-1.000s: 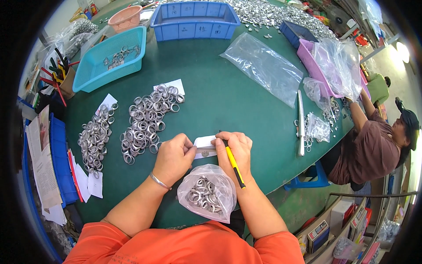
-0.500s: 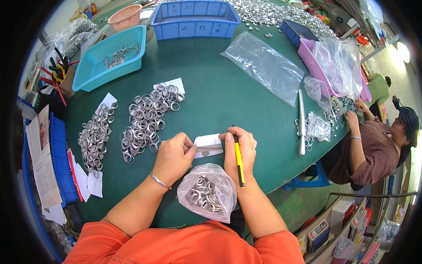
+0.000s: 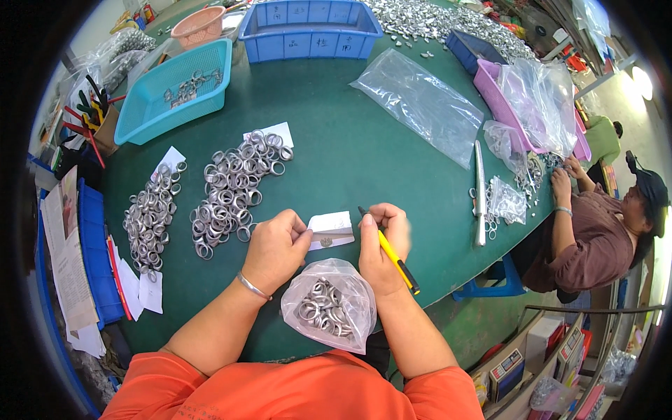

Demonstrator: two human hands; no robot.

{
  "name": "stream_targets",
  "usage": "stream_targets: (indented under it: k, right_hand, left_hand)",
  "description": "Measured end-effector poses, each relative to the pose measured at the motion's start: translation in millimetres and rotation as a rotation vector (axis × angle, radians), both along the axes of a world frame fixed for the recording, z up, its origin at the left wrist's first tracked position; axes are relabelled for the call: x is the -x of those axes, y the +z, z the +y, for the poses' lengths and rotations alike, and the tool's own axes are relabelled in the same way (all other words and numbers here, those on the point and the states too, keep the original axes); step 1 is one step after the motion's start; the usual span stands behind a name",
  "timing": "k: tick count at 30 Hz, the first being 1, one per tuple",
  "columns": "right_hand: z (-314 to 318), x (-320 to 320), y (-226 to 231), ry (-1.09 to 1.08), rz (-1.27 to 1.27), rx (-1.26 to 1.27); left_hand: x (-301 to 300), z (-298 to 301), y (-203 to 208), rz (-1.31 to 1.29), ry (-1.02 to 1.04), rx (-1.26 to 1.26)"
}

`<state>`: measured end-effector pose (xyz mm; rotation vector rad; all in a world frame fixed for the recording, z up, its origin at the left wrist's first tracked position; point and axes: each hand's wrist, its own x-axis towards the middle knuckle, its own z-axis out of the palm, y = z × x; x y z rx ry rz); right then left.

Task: The person measures metal rings using a tapered measuring tool, puts them into a plastic bag, and writes on a small white card with a pen.

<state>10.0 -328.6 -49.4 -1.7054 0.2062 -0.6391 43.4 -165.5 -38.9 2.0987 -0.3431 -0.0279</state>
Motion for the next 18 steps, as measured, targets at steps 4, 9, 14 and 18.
stream_targets:
  k: [4,9,14,18]
  right_hand:
    - [-5.7,1.2,-7.0,-0.003,0.034,0.118]
    - [-4.5,0.9,-5.6,-0.004,0.081,0.106]
    - [-4.5,0.7,-2.6,-0.017,0.09,0.155]
    - [-3.4,-1.7,-0.1,0.007,0.035,0.254]
  left_hand:
    - [0.1,0.7,0.2,0.011,0.001,0.0]
    - [0.6,1.0,2.6,0.098,0.007,-0.006]
    - [0.8,0.7,2.0,0.105,0.004,0.0]
    - [0.6,1.1,3.5,0.105,0.004,-0.007]
